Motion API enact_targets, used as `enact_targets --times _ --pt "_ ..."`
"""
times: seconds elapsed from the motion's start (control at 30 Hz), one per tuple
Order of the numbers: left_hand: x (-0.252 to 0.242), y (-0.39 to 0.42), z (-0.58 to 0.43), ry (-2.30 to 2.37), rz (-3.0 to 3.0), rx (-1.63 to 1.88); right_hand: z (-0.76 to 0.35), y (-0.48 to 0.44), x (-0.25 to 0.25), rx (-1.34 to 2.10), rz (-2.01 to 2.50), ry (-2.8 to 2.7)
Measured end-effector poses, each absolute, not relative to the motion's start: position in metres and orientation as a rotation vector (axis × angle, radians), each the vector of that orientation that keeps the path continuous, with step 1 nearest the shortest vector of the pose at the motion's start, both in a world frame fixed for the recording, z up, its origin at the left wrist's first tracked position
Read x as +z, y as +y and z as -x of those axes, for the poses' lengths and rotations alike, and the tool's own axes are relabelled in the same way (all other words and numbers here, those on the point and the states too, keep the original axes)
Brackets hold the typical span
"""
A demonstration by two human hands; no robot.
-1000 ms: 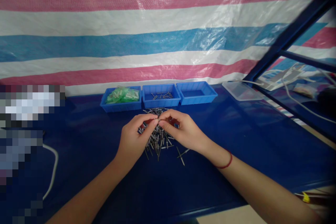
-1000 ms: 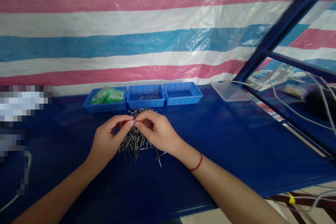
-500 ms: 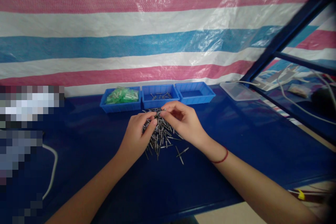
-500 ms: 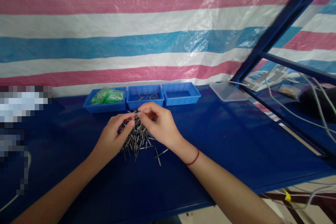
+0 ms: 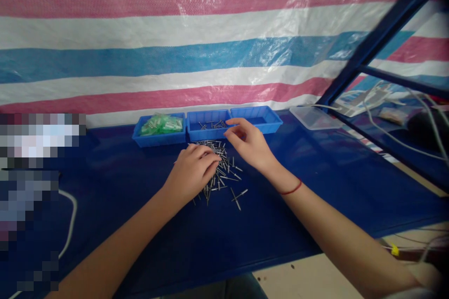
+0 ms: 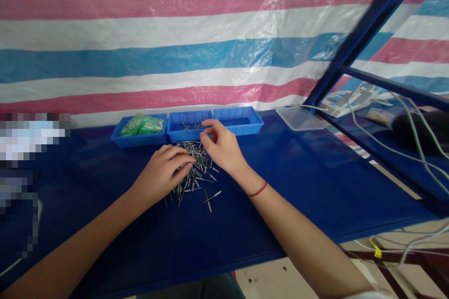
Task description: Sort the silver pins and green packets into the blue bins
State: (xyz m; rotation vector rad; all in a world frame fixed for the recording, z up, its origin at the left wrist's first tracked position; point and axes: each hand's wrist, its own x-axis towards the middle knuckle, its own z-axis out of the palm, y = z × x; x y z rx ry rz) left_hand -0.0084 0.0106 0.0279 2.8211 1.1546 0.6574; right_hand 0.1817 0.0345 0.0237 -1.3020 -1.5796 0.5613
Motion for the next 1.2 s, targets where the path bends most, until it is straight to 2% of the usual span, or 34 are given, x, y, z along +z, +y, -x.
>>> enact_targets --times 0.13,0.43,0.57,0.73,0.87,0.97,1.2 --pt "0.033 0.015 -0.021 1.229 -2.916 0.430 -0.194 0.039 0.009 0.689 1.292 -1.431" --pt "0.022 0.023 -0.042 1.232 -3.028 0.292 -0.196 0.039 0.011 0.736 1.242 -1.399" --pt "0.022 0.021 -0.040 1.320 -2.923 0.438 -0.198 0.040 0.011 0.732 1.210 -1.404" --pt "0.029 0.015 -0.019 1.394 -2.371 0.871 -0.197 0.035 0.012 0.757 1.258 -1.551" --pt "0.028 0.005 0.000 1.384 -2.178 1.078 -0.178 0.021 0.014 0.925 1.103 -1.673" --pt "0.026 0.000 0.005 1.351 -2.190 1.135 -0.164 0.011 0.015 1.020 0.971 -1.587" --pt "0.023 -0.002 0.005 1.346 -2.245 1.099 -0.156 0.003 0.014 1.005 0.956 -1.447"
